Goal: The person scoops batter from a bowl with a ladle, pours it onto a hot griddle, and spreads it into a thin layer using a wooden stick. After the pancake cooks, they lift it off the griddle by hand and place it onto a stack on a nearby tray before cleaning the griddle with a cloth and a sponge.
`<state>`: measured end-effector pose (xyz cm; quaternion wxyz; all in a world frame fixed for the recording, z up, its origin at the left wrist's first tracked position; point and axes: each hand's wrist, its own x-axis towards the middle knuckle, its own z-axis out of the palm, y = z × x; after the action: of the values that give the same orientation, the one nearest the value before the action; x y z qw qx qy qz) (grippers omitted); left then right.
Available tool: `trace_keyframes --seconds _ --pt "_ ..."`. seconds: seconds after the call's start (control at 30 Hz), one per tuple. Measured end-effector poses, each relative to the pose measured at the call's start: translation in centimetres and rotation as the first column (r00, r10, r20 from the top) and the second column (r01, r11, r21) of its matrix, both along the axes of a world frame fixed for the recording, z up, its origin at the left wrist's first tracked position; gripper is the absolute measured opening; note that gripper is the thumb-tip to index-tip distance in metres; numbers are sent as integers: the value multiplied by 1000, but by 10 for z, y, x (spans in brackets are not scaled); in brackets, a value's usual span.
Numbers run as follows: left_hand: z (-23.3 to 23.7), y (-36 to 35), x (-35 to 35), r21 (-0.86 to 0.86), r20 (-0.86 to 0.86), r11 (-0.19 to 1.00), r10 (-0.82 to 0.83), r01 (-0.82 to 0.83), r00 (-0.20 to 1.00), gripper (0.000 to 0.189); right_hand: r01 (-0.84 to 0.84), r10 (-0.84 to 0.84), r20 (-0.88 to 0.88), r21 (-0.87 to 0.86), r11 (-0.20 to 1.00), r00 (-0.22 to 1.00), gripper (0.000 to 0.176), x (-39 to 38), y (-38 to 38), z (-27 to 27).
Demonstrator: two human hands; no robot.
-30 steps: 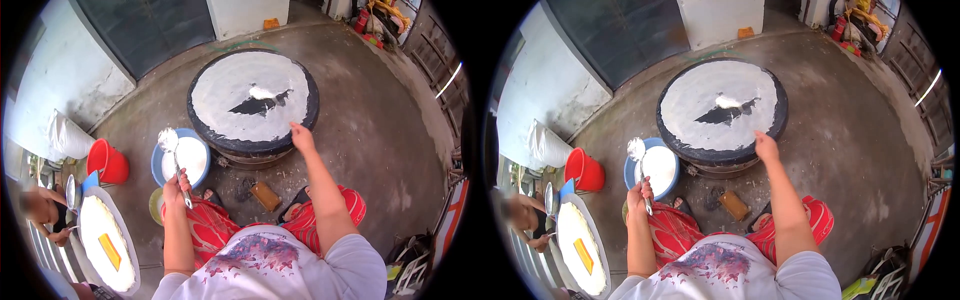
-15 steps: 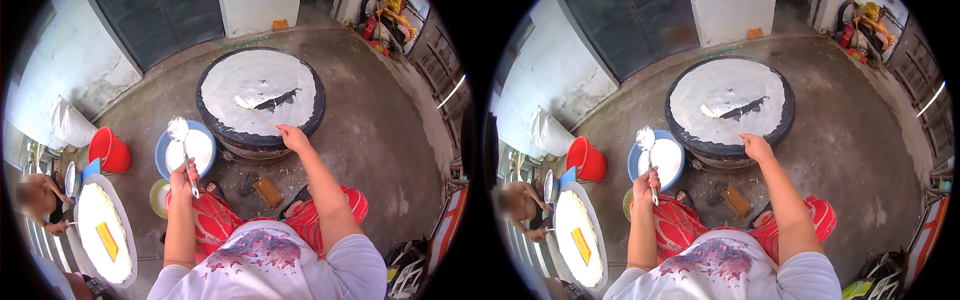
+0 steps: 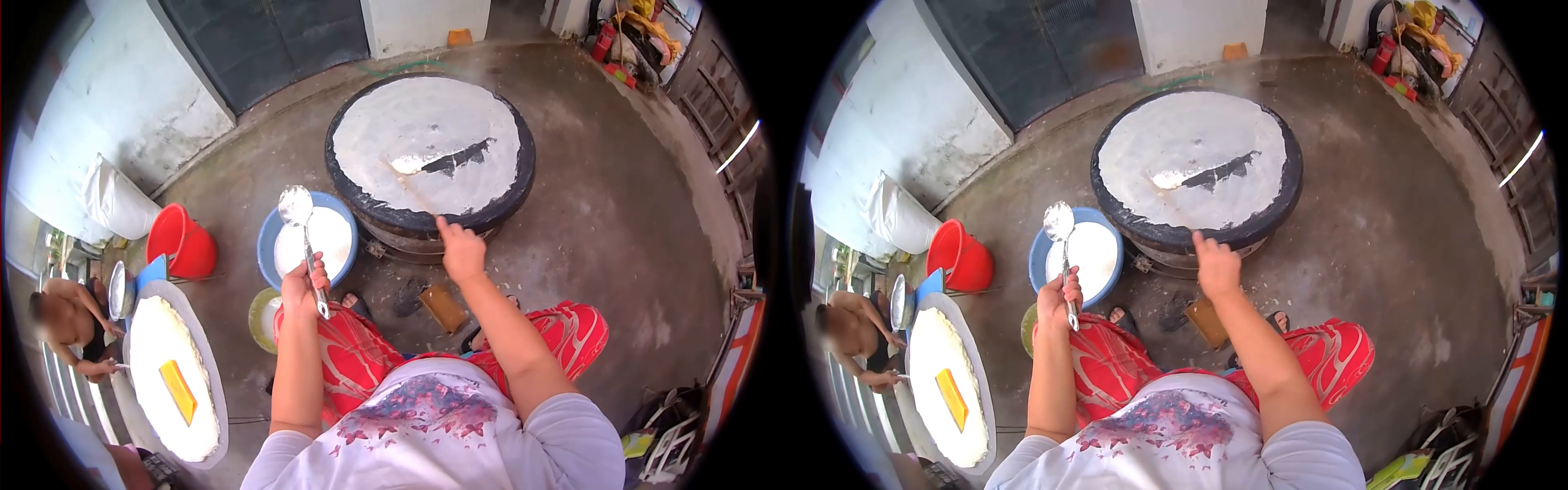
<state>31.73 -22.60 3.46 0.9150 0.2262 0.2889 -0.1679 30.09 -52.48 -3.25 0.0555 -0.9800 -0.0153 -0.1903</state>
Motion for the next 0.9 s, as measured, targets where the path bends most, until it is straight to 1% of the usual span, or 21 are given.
trace_keyframes --seconds 0.07,0.13,0.2,0.27,0.3,0.33,0.4,0.43,0.47,0.53,0.57,0.63,0.67,0.73,0.8,0.83,0.87,0.9 --pt "-1 0 -1 4 13 1000 -5 5 1000 29 139 -139 -9 -58 989 990 40 0 -26 -3" --pt "-2 2 -2 -2 18 1000 -5 5 1000 29 287 -287 -84 -10 958 954 43 -1 -49 6" --pt "-3 3 -3 -10 22 1000 -6 6 1000 29 350 -347 -58 262 900 936 45 -4 -54 15" --pt "-4 4 -1 5 23 1000 10 -10 1000 29 172 -222 103 361 917 970 45 -8 -41 7" --pt "-4 4 0 -2 13 1000 16 -16 1000 29 89 -107 39 316 945 994 45 -15 -28 20" --pt "-3 2 0 2 12 1000 16 -16 1000 29 32 -26 -29 204 978 999 45 -18 -26 15" --pt "1 1 0 -20 -3 1000 16 -16 1000 29 127 -128 21 56 990 992 44 -11 -47 -2" --pt "1 3 0 -14 -5 1000 15 -15 1000 29 220 -221 15 49 974 975 42 -6 -64 -6" --pt "0 3 -1 -7 -4 1000 8 -8 1000 29 300 -304 33 81 950 952 42 -3 -77 3" --pt "-1 1 -1 -3 -1 1000 -13 13 1000 29 409 -412 -33 204 889 911 42 3 -92 11" --pt "-2 2 -1 2 4 1000 -11 11 1000 28 416 -419 -29 203 886 907 42 2 -91 12" --pt "1 0 -1 26 5 1000 -1 0 1000 28 362 -415 24 446 819 910 42 1 -75 8" --pt "2 -1 -1 27 7 1000 -3 3 1000 28 208 -303 161 435 876 939 45 -5 -65 5" --pt "2 -2 0 20 -12 1000 6 -6 1000 28 277 -276 -38 224 934 960 46 -14 -64 7" --pt "2 -3 1 18 -10 1000 -5 5 1000 28 384 -389 12 132 914 921 46 -9 -90 -1" --pt "1 -3 0 13 -11 1000 -12 12 1000 27 425 -428 13 98 900 904 44 -8 -103 -3" --pt "0 -2 -1 17 -14 1000 -18 19 1000 27 431 -434 9 101 897 901 44 -6 -104 2" --pt "-1 -1 0 17 -16 1000 -15 16 1000 27 465 -463 -57 157 871 885 44 -6 -108 10"
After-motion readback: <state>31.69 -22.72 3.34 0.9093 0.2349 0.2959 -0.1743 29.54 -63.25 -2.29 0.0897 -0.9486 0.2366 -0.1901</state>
